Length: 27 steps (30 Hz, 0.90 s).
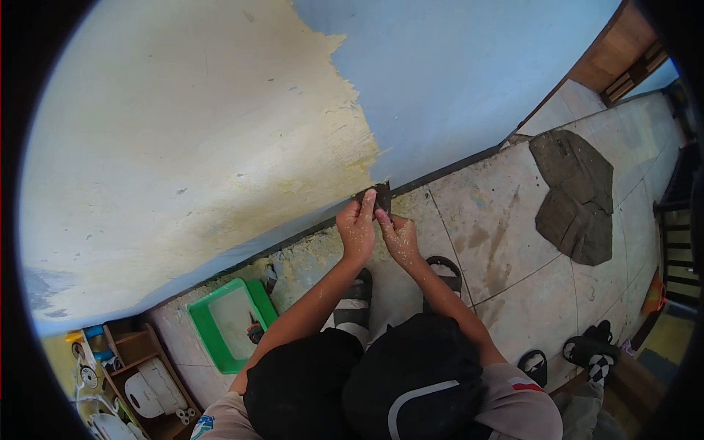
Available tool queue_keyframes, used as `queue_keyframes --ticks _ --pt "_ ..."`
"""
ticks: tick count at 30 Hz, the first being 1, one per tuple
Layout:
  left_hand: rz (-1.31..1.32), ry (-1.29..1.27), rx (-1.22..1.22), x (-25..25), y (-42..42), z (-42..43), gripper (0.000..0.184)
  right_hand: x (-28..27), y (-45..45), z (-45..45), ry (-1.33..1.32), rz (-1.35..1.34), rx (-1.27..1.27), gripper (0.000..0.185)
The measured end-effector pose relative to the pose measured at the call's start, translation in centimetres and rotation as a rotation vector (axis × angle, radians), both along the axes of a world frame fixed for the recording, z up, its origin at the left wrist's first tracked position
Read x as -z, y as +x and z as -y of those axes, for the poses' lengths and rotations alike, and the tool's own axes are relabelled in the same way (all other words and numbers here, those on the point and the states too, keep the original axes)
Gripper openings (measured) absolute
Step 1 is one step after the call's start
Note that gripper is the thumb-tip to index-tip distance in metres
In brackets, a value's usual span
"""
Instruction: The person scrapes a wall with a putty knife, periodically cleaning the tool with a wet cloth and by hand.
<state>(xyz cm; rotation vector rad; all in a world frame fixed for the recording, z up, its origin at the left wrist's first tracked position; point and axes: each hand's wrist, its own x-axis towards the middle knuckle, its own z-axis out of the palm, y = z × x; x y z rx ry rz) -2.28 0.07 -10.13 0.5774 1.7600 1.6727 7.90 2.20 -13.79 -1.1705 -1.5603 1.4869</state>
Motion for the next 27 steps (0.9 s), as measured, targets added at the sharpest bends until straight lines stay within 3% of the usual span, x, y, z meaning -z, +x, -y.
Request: queue_keyframes --ticks 3,11,20,23,27 --pt "-0.130 -0.068 0.019 -1.5 0.2 0.1 0.045 0.4 0.0 0.5 -0.115 -0.032 -0.002 0.055" --pt "0.290 0.032 0.074 -2.0 0.5 -0.4 0.035 -1.2 1.3 -1.3 0.080 0.137 0.004 0.054" --pt "0.135 0.028 0.171 0.2 0.5 -0.2 0.031 -0.9 2.6 -2.8 0.247 0.301 -0.059 0.048" --pt "0.207 -0.019 0.187 0.5 0.5 -0.3 0.024 0.0 2.9 -3.7 0.351 0.345 -0.066 0.046" --pt "0.251 0.086 0.065 -0.9 1.1 -0.8 0.030 0.1 1.4 -2.1 0.246 0.211 -0.016 0.041"
